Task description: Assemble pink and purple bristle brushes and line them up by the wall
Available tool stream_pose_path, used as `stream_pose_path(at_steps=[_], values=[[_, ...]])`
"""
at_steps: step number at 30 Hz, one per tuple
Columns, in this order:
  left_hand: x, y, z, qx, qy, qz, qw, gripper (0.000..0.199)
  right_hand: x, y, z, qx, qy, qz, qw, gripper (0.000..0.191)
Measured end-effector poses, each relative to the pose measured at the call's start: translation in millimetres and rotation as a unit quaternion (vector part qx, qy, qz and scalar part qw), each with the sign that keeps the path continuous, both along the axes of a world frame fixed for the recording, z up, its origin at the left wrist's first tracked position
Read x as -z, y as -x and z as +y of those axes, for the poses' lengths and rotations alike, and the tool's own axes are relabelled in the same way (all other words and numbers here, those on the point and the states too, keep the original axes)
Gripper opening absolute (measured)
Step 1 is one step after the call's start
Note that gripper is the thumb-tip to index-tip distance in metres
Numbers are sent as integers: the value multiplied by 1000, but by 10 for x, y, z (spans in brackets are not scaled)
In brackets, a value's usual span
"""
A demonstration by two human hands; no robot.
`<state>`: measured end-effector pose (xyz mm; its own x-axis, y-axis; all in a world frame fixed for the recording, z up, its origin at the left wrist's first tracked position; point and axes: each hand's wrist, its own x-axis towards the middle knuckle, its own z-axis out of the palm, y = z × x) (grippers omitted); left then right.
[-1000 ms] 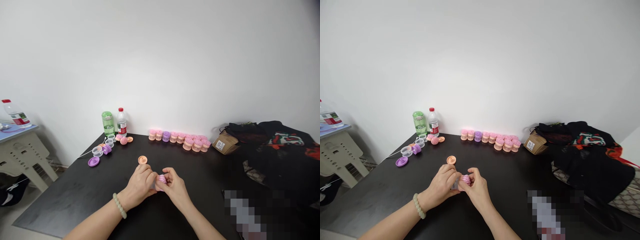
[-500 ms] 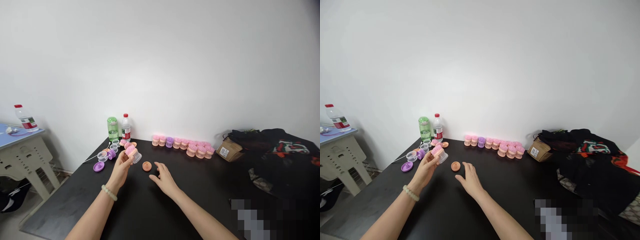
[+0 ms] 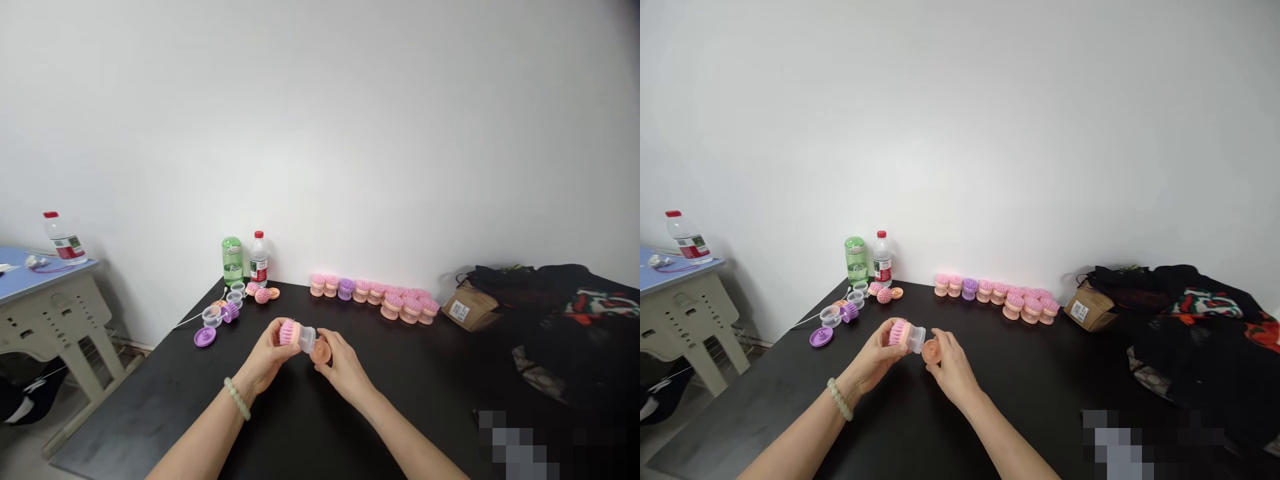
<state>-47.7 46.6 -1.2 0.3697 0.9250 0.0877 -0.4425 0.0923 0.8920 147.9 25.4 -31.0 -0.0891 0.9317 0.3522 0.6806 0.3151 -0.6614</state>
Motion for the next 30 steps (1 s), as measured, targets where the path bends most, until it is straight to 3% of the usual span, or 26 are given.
stream_pose_path(at_steps=[6, 9, 13, 20, 26, 30], values=[[1, -128, -131, 73, 18, 28, 997, 51, -55, -249, -429, 28, 6, 133, 991, 70], [6, -174, -171, 105, 17, 37, 994, 52, -61, -276, -532, 47, -2, 167, 985, 71], [2, -203, -205, 113, 2, 43, 993, 52, -101, -266, -590, 21, -23, 200, 979, 69], [-32, -235, -293, 135, -5, 75, 988, 55, -185, -247, -675, -2, -141, 152, 978, 70], [-68, -243, -322, 136, -18, 83, 987, 53, -266, -267, -736, -37, -167, 146, 974, 42], [-104, -226, -335, 134, -32, 86, 987, 52, -304, -277, -753, -47, -206, 116, 970, 37]])
